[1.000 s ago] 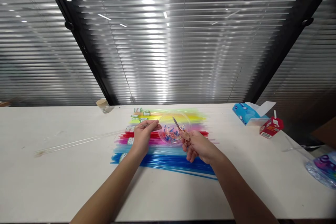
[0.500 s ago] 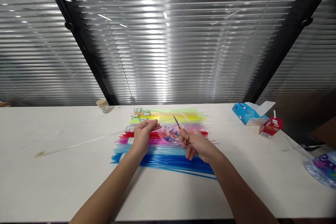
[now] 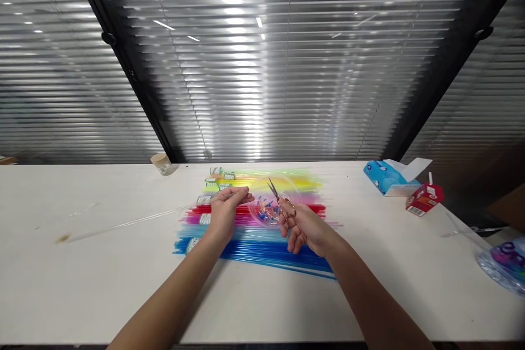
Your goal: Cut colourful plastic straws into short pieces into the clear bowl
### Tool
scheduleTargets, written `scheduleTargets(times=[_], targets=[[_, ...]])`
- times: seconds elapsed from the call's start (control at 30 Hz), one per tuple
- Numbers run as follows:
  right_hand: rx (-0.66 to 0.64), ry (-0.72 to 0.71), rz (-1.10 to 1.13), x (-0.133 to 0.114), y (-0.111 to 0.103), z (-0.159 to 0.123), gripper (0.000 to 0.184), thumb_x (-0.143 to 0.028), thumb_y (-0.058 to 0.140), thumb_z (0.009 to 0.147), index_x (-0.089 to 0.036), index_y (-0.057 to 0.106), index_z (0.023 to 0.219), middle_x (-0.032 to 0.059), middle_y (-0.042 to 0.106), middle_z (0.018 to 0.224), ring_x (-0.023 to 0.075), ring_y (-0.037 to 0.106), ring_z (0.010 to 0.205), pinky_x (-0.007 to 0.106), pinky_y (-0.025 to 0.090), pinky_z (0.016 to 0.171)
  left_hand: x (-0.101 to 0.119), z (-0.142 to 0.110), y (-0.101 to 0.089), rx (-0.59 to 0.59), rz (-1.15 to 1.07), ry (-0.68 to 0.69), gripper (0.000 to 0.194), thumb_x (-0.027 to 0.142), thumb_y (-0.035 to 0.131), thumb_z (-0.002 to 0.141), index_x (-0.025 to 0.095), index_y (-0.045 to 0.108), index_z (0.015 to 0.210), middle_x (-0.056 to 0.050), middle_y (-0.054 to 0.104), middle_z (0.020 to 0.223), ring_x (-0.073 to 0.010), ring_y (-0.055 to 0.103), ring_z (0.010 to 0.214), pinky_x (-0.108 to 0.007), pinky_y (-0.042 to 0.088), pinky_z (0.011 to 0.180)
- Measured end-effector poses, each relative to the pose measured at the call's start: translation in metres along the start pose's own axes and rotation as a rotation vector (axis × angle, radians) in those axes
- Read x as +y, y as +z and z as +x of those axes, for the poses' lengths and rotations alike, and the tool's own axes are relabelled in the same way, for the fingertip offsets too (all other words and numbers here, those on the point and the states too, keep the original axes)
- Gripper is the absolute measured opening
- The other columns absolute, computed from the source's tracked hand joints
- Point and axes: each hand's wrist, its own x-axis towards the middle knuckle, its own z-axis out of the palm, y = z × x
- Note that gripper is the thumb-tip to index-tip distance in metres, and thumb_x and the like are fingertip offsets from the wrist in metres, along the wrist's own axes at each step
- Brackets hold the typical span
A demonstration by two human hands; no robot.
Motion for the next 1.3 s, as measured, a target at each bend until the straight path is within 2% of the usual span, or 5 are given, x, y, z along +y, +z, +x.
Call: scheduleTargets(times=[0.27, 0.53, 1.3], targets=[[0.018, -0.022, 0.007, 0.0016, 0.0018, -0.0024, 0.043, -0.054, 0.042, 0.099, -0.016, 0.049, 0.079, -0.0005, 0.060, 0.062, 0.0103, 0.059, 0.037, 0.016, 0.043, 0.032, -0.0009, -0.0008, -0.0005, -0.018, 0.018, 0.011, 0.032, 0.038, 0.088, 0.057, 0.015, 0.069, 0.069, 0.000, 0.067, 0.066, -0.0154, 0.067, 0.069, -0.030, 0.052, 0.080], [0.020, -0.037, 0.019, 0.0017, 0.0021, -0.0010, 0.039, -0.045, 0.047, 0.099, -0.017, 0.047, 0.073, -0.0020, 0.058, 0.059, 0.0089, 0.058, 0.038, 0.015, 0.044, 0.034, -0.0004, -0.0020, 0.0013, -0.010, 0.026, 0.009, 0.034, 0.039, 0.088, 0.055, 0.015, 0.069, 0.070, -0.002, 0.068, 0.066, -0.0183, 0.069, 0.071, -0.032, 0.053, 0.081], [0.006, -0.049, 0.015, 0.0054, -0.0001, 0.0009, 0.040, -0.044, 0.048, 0.099, -0.016, 0.049, 0.070, -0.0018, 0.058, 0.056, 0.0087, 0.057, 0.038, 0.015, 0.044, 0.034, -0.0021, 0.0008, 0.0005, -0.004, 0.027, 0.004, 0.033, 0.038, 0.088, 0.055, 0.015, 0.069, 0.069, 0.000, 0.067, 0.066, -0.0176, 0.069, 0.071, -0.032, 0.052, 0.082]])
